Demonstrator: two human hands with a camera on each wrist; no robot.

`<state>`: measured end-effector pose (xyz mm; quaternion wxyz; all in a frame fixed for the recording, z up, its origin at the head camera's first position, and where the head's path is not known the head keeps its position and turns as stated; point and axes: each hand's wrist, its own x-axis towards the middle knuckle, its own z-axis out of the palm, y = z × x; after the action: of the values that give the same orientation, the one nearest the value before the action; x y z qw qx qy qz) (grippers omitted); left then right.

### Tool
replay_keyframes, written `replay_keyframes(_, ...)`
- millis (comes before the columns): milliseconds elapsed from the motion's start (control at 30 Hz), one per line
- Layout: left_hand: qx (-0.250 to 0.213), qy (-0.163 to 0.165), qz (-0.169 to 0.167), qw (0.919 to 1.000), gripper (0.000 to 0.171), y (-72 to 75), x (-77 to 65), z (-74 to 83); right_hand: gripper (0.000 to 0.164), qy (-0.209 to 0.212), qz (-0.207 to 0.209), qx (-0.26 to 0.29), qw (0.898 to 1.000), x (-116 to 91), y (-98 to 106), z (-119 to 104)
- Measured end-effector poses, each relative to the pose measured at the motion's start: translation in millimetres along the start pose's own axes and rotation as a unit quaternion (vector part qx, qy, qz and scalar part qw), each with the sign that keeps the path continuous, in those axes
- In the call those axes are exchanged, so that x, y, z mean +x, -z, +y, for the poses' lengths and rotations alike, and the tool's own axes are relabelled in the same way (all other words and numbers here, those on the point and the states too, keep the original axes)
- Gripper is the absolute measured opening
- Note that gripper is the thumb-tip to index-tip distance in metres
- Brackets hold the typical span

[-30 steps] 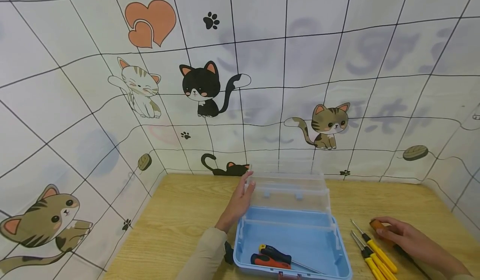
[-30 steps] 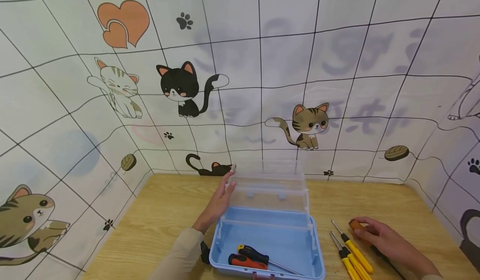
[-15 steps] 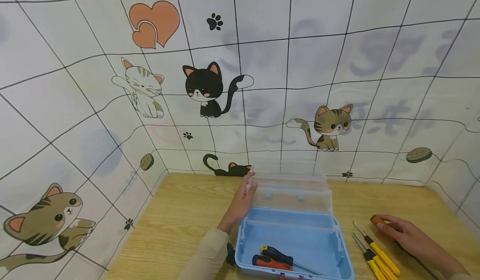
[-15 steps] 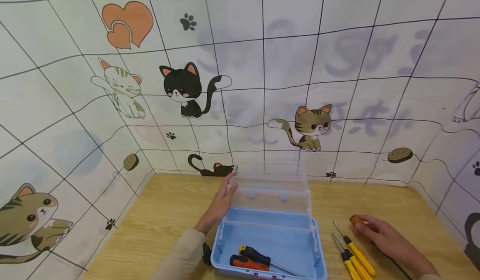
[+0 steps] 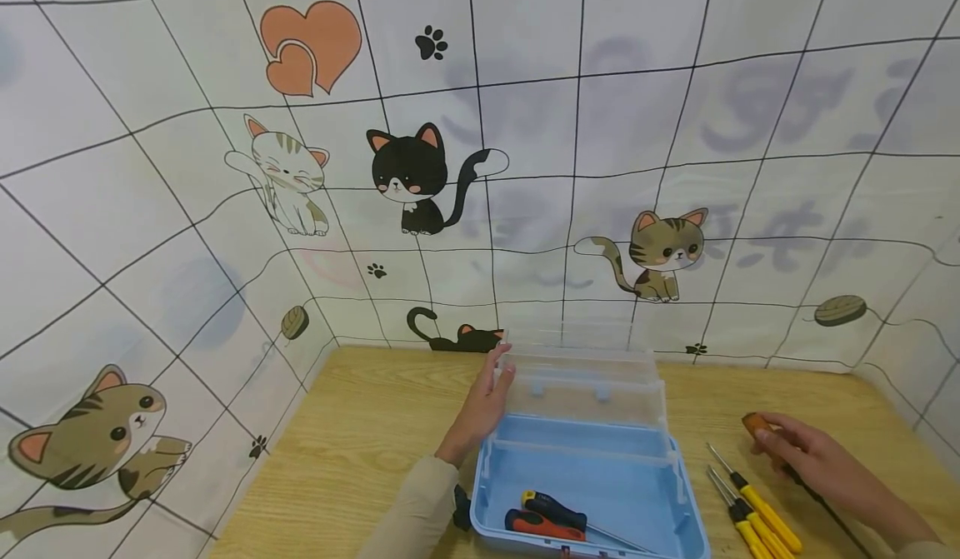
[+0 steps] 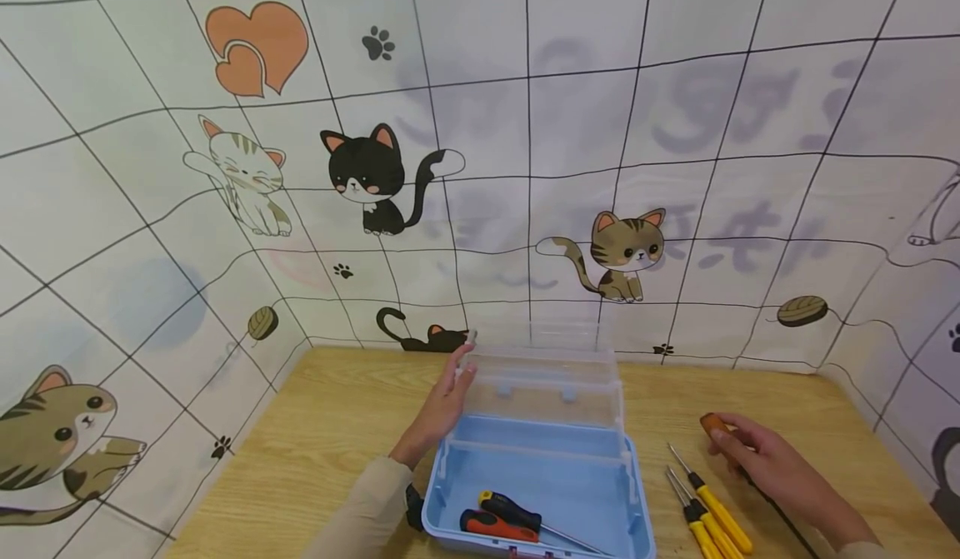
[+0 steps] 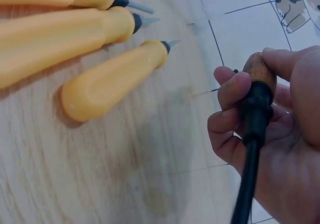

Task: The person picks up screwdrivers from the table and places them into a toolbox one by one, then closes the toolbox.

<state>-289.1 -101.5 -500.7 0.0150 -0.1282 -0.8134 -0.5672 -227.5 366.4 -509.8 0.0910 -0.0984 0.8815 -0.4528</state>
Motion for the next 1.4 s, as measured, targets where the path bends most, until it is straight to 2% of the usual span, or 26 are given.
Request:
replay_keyframes(133, 0.007, -0.004, 0.005, 1.0, 0.046, -0.9, 1.6, -7.8, 0.043, 0.028, -0.004, 0.016, 0.999, 1.4, 1.3, -2.7)
replay_keyframes(333, 0.011, -0.009, 0.005, 0.9999, 0.047, -0.4, 0.8, -8.0, 0.029, 0.082, -0.019, 0.048, 0.995, 3.2, 1.5, -3.7)
replay_keyframes(567, -0.002, 0.001, -0.011, 0.9999, 0.044, 8.5, -14.7, 33.4, 0.019, 0.113, -0.039, 0.07, 0.99, 5.2, 2.4, -9.7)
replay_keyframes(1000, -0.002, 0.001, -0.014, 0.9999, 0.044, 9.1, -15.1, 33.4, 0.022, 0.136, -0.04, 0.061, 0.988, 7.2, -0.8, -22.4)
replay_keyframes(1400, -0.004, -0.003, -0.016, 0.9999, 0.044, 9.4, -15.4, 33.0, 0.022, 0.151, -0.044, 0.044, 0.987, 7.6, -9.5, -50.4)
